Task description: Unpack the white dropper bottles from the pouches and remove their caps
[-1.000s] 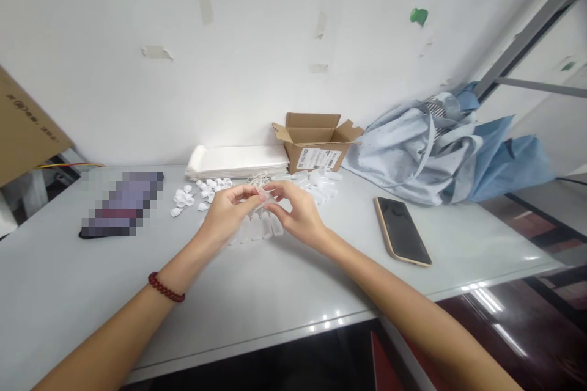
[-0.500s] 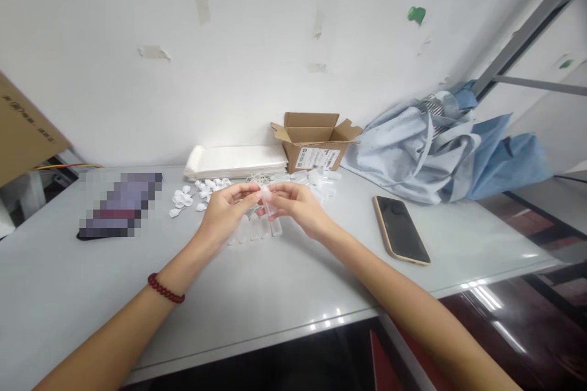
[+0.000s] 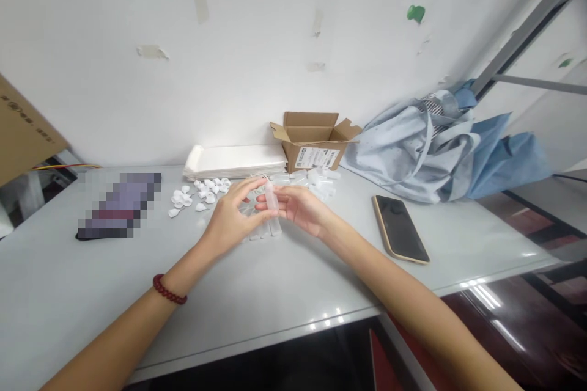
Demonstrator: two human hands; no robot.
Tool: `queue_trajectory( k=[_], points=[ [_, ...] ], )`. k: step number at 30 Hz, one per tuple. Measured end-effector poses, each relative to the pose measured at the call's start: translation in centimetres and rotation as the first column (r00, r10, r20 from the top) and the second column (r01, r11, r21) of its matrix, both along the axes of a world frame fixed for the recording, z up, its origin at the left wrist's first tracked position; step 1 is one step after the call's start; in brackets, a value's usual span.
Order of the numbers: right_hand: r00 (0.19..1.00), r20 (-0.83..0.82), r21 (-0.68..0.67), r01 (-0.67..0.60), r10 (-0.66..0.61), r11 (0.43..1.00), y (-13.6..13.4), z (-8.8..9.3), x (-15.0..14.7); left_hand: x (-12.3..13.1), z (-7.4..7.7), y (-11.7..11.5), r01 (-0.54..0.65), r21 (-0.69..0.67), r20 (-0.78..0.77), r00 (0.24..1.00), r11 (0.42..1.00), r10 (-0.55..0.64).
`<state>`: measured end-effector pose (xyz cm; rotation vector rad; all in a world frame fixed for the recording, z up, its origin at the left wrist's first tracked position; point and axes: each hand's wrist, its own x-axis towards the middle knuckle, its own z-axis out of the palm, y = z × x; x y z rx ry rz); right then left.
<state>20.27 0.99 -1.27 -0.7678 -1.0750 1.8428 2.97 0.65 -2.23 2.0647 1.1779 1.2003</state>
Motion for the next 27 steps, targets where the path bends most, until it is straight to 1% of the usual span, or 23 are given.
queue_trajectory(
  k=[3, 5, 8, 10, 12, 14, 17, 22, 24, 27],
  points=[
    [0.998, 0.061, 0.018, 0.030, -0.031, 0.999, 0.0, 0.3, 0.1, 0.1, -0.2, -0.1, -0.001, 0.073, -0.045, 0.999, 0.997, 0.004],
    [0.986, 0.133, 0.058, 0.090, -0.097, 0.994, 0.0, 0.5, 0.2, 0.2, -0.4, -0.1, -0.016, 0.115, -0.084, 0.996, 0.993, 0.026],
    [0.940, 0.255, 0.136, 0.198, -0.227, 0.971, 0.0, 0.9, 0.3, 0.5, -0.7, -0.3, -0.088, 0.192, -0.154, 0.981, 0.977, 0.119],
    [0.895, 0.340, 0.185, 0.237, -0.288, 0.954, 0.0, 0.9, 0.3, 0.6, -0.8, -0.4, -0.120, 0.258, -0.189, 0.967, 0.959, 0.172],
    [0.852, 0.413, 0.224, 0.247, -0.322, 0.943, 0.0, 0.7, 0.1, 0.7, -0.8, -0.4, -0.081, 0.325, -0.226, 0.961, 0.942, 0.160],
    [0.818, 0.468, 0.252, 0.240, -0.335, 0.937, 0.1, 0.2, 0.0, 0.8, -0.9, -0.4, -0.001, 0.363, -0.264, 0.959, 0.932, 0.104],
    [0.764, 0.544, 0.295, 0.214, -0.348, 0.931, 0.3, -0.4, -0.1, 0.8, -1.3, -0.2, 0.067, 0.352, -0.295, 0.955, 0.933, 0.042],
    [0.657, 0.672, 0.343, 0.132, -0.342, 0.930, 0.3, -0.4, 0.3, 1.0, -1.8, -0.2, 0.077, 0.287, -0.293, 0.956, 0.955, 0.010],
    [0.584, 0.740, 0.370, 0.062, -0.334, 0.927, 0.3, -0.2, 0.7, 1.2, -1.7, -0.4, 0.072, 0.231, -0.309, 0.951, 0.970, 0.003],
    [0.411, 0.829, 0.441, -0.066, -0.379, 0.895, 0.4, 0.1, 1.2, 1.5, -1.7, -0.6, 0.065, 0.099, -0.345, 0.938, 0.993, -0.027]
  ],
)
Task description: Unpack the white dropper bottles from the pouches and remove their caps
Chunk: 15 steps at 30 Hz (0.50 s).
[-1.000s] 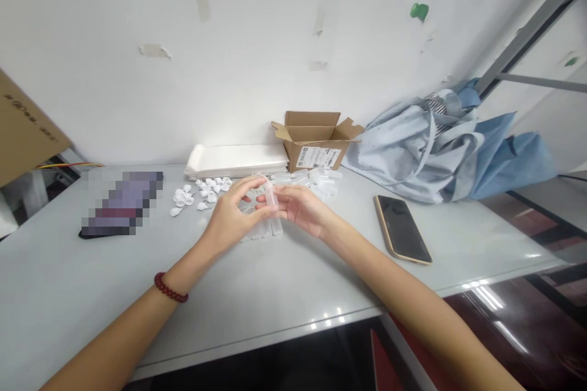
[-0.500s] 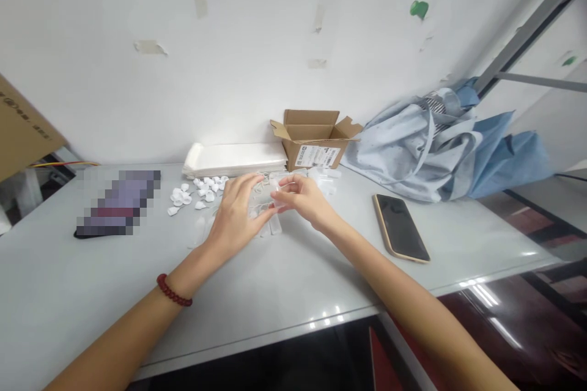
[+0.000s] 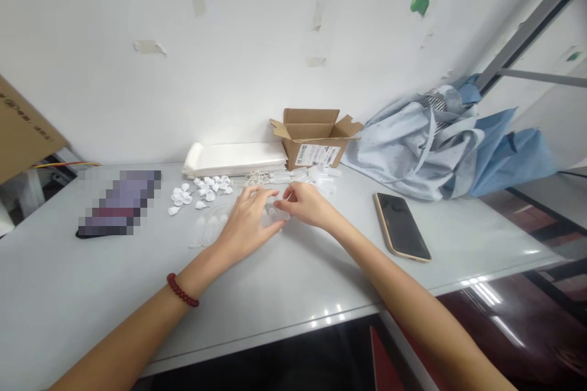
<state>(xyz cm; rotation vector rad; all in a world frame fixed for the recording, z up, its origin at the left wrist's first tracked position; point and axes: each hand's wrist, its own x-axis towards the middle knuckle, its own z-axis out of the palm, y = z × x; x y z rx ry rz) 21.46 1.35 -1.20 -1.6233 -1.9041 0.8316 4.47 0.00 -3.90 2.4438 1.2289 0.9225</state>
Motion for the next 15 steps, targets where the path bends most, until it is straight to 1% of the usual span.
queue_trajectory(
  k=[2, 4, 10, 15],
  points=[
    [0.993, 0.120, 0.043, -0.026, 0.021, 0.999, 0.08, 0.04, 0.22, 0.21, -0.06, -0.16, 0.004, -0.065, -0.017, 1.000, 0.998, -0.005],
    [0.982, 0.181, 0.040, -0.053, 0.045, 0.998, 0.17, -0.04, 0.31, 0.35, -0.21, -0.26, 0.008, -0.099, -0.041, 0.999, 0.995, -0.012],
    [0.976, 0.197, -0.025, -0.091, 0.094, 0.996, 0.37, -0.45, 0.11, 0.29, -0.62, -0.20, -0.008, -0.132, -0.135, 0.991, 0.991, -0.010],
    [0.978, 0.189, -0.070, -0.072, 0.084, 0.995, 0.44, -0.56, -0.03, 0.19, -0.61, -0.16, 0.028, -0.076, -0.178, 0.983, 0.997, -0.041]
  ],
)
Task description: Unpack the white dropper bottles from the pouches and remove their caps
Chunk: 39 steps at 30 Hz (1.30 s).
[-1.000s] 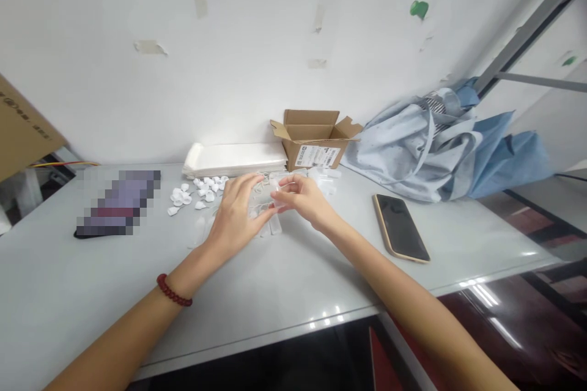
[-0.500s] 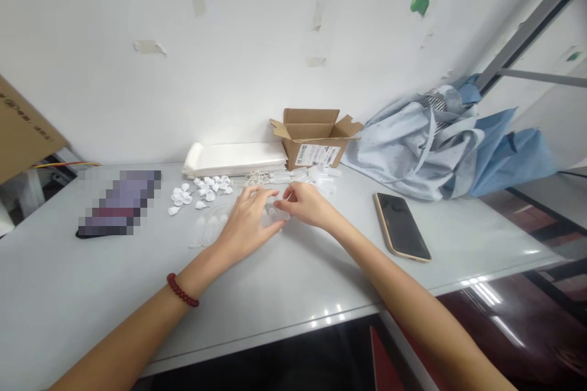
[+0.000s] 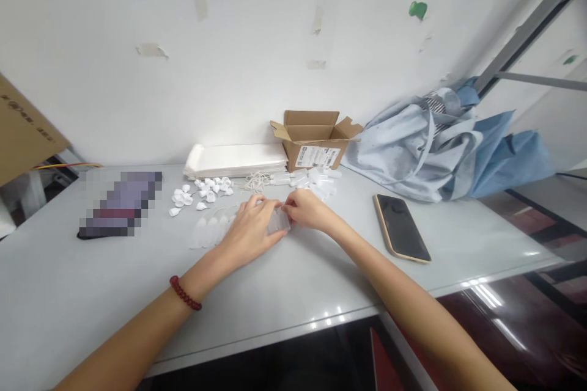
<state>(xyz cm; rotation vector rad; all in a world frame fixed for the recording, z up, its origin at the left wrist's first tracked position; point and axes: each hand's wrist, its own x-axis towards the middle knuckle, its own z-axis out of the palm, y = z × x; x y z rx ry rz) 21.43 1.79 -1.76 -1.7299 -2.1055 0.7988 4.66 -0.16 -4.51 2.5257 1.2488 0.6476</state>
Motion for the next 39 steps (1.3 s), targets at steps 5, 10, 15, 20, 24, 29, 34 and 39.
queue_trajectory(
  k=[5, 10, 15, 20, 24, 29, 34, 39],
  points=[
    [1.000, 0.009, -0.013, 0.000, 0.000, 1.000, 0.0, 0.1, -0.1, 0.0, 0.1, 0.0, 0.021, 0.020, -0.027, 0.999, 1.000, -0.020],
    [1.000, -0.002, -0.036, -0.003, 0.003, 0.999, 0.1, -0.1, -0.1, 0.0, 0.3, -0.1, 0.017, -0.015, -0.038, 0.999, 1.000, -0.017],
    [0.995, -0.097, -0.032, -0.001, -0.002, 0.999, 0.4, -0.1, 0.6, -0.4, 0.9, 0.3, -0.031, -0.028, 0.033, 0.999, 0.999, 0.032],
    [0.991, -0.123, 0.127, 0.077, -0.061, 0.989, 1.6, -0.1, 1.7, -1.9, 1.1, 2.5, -0.147, 0.038, 0.034, 0.989, 0.988, 0.145],
    [0.993, 0.068, 0.413, 0.058, -0.094, 0.909, 2.8, -0.9, 2.4, -2.9, 0.6, 4.3, -0.146, 0.074, 0.018, 0.989, 0.987, 0.145],
    [0.968, 0.237, 0.463, -0.038, -0.083, 0.885, 3.6, -1.7, 2.8, -2.6, 0.6, 4.6, -0.087, 0.034, -0.071, 0.993, 0.996, 0.090],
    [0.947, 0.320, 0.429, -0.123, -0.023, 0.895, 4.1, -2.4, 3.0, -2.5, 0.3, 4.3, -0.075, -0.030, -0.167, 0.984, 0.997, 0.069],
    [0.929, 0.370, 0.400, -0.129, -0.031, 0.907, 4.4, -2.7, 3.2, -2.4, -0.1, 4.1, -0.054, -0.031, -0.194, 0.980, 0.998, 0.047]
  ],
)
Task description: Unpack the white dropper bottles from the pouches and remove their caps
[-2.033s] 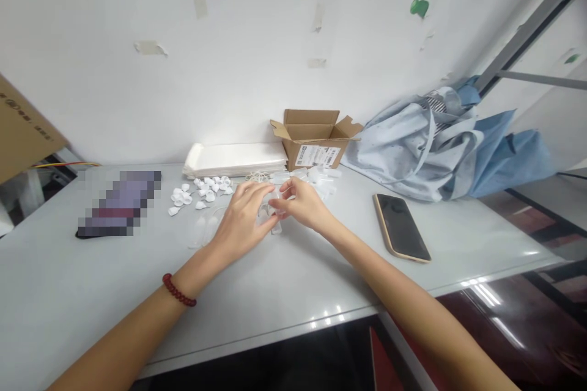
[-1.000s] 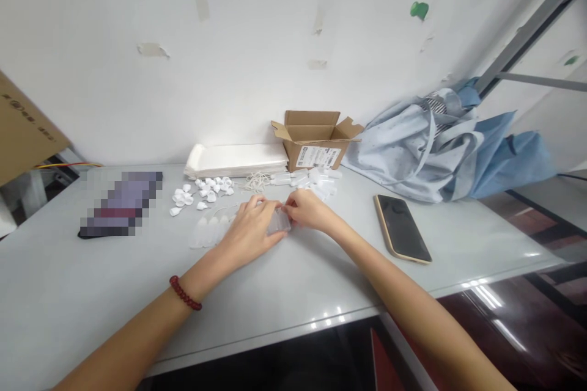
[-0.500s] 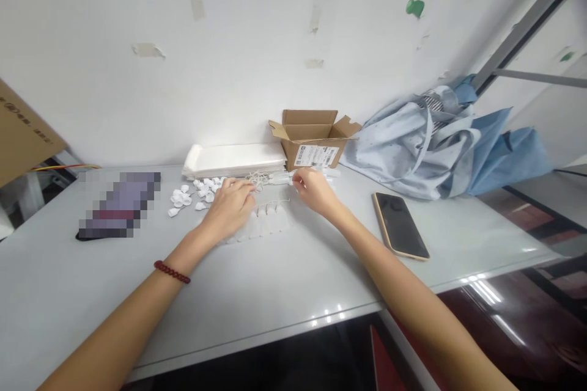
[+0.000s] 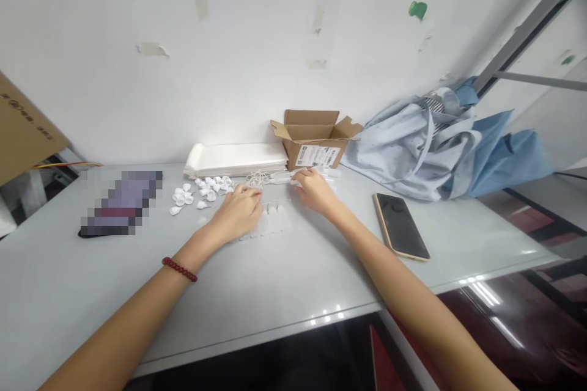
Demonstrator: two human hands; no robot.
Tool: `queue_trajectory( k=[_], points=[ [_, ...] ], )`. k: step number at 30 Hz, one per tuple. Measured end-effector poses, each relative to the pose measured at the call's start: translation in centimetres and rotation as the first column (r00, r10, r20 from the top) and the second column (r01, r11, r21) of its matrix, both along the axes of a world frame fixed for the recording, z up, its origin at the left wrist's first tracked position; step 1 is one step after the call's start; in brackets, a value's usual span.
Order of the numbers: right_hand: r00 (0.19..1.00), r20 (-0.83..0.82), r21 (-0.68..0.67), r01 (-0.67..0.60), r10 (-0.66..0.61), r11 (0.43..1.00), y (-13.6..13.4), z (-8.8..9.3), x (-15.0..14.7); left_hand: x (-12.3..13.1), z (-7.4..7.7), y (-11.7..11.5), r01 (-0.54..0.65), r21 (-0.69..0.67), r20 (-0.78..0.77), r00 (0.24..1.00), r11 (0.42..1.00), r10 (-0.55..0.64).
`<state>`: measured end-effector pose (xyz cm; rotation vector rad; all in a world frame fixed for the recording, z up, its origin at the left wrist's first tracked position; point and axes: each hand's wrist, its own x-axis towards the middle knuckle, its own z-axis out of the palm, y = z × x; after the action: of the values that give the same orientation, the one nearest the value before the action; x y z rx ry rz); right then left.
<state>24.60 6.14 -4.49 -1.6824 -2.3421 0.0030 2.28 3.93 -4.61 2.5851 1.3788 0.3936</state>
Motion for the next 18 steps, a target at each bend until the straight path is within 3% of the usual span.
queue_trajectory(
  k=[4, 8, 10, 13, 16, 18],
  points=[
    [1.000, 0.016, 0.000, -0.006, 0.006, 1.000, 0.0, -0.2, 0.0, 0.1, 0.2, -0.2, 0.005, -0.020, 0.041, 0.999, 1.000, -0.005],
    [0.999, 0.035, -0.010, -0.014, 0.015, 1.000, 0.1, -0.5, -0.1, 0.1, 1.1, -0.1, -0.035, -0.104, 0.250, 0.966, 0.994, 0.060],
    [0.998, 0.053, -0.010, -0.024, 0.024, 1.000, 0.2, -0.6, -0.2, -0.1, 1.7, 0.0, -0.060, -0.205, 0.411, 0.901, 0.977, 0.141],
    [0.995, 0.092, 0.004, -0.032, 0.032, 0.999, 0.2, -0.8, -0.3, -0.4, 2.6, 0.0, -0.036, -0.388, 0.612, 0.737, 0.921, 0.287],
    [0.987, 0.158, 0.041, -0.020, 0.013, 0.999, 0.3, -0.9, -0.4, -0.7, 3.2, -0.2, -0.003, -0.489, 0.708, 0.582, 0.872, 0.399],
    [0.981, 0.196, 0.065, -0.013, 0.000, 0.998, 0.3, -1.0, -0.5, -0.7, 3.5, -0.4, 0.005, -0.512, 0.733, 0.525, 0.859, 0.433]
  ],
)
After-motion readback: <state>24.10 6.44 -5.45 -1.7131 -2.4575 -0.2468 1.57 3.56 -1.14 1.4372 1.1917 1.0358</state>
